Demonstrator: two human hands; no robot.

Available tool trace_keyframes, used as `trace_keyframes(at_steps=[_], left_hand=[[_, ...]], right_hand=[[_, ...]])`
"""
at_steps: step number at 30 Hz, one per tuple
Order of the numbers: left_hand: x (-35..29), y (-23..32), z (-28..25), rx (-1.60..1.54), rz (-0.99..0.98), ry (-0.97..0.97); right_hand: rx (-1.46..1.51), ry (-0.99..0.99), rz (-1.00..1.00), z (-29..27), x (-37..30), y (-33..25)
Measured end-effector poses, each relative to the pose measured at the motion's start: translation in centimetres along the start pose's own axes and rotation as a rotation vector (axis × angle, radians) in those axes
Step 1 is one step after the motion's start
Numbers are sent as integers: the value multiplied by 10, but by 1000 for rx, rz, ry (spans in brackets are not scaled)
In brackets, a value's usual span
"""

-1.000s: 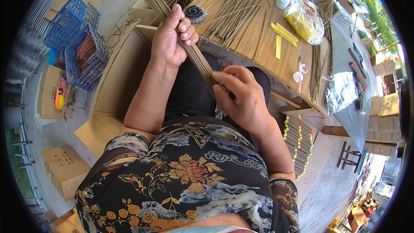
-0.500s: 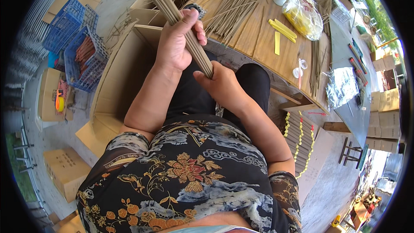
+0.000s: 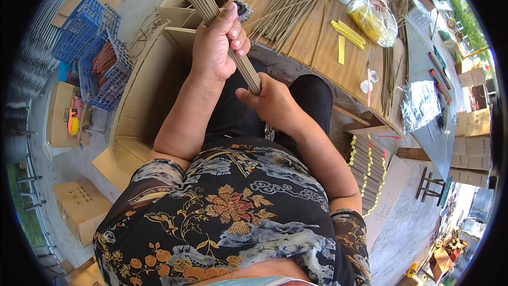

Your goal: The person gathers thin wooden sticks from a cardboard box, aligns them into a bundle, and secures the bundle with a yellow paper strip. The person repeats this process to create multiple bundles.

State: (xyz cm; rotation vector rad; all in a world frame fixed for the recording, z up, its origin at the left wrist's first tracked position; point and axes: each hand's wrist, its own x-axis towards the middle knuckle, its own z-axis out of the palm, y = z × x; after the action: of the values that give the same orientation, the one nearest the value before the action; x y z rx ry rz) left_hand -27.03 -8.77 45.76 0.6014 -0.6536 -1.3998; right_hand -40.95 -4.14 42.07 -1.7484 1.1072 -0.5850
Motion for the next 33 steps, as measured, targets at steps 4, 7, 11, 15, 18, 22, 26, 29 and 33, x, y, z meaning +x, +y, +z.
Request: trace_keyframes(at_steps=[4, 7, 11, 15, 18, 22, 26, 29, 33], left_hand=[[1, 1, -4, -140, -44, -241], [3, 2, -8, -272, -66, -414], [2, -3, -6, -225, -9, -293], [-13, -10, 11, 126, 51, -11], [-19, -12, 9, -27, -22, 6], [-18, -4, 7, -57, -14, -131], [-12, -2, 0, -204, -62, -314], [-11, -4, -2, -191, -57, -323], [-13, -4, 3, -72, -34, -159]], right_hand=[[551, -294, 80, -9, 1, -10], [773, -471, 157, -14, -5, -14], [504, -225, 65, -8, -5, -16], [-6, 223, -154, 9, 2, 0], [-170, 296, -160, 8, 2, 0], [193, 11, -134, -2, -2, -8], [484, -311, 111, -17, -7, -17], [335, -202, 129, -14, -8, -21], [-103, 145, -82, -2, -5, -12]])
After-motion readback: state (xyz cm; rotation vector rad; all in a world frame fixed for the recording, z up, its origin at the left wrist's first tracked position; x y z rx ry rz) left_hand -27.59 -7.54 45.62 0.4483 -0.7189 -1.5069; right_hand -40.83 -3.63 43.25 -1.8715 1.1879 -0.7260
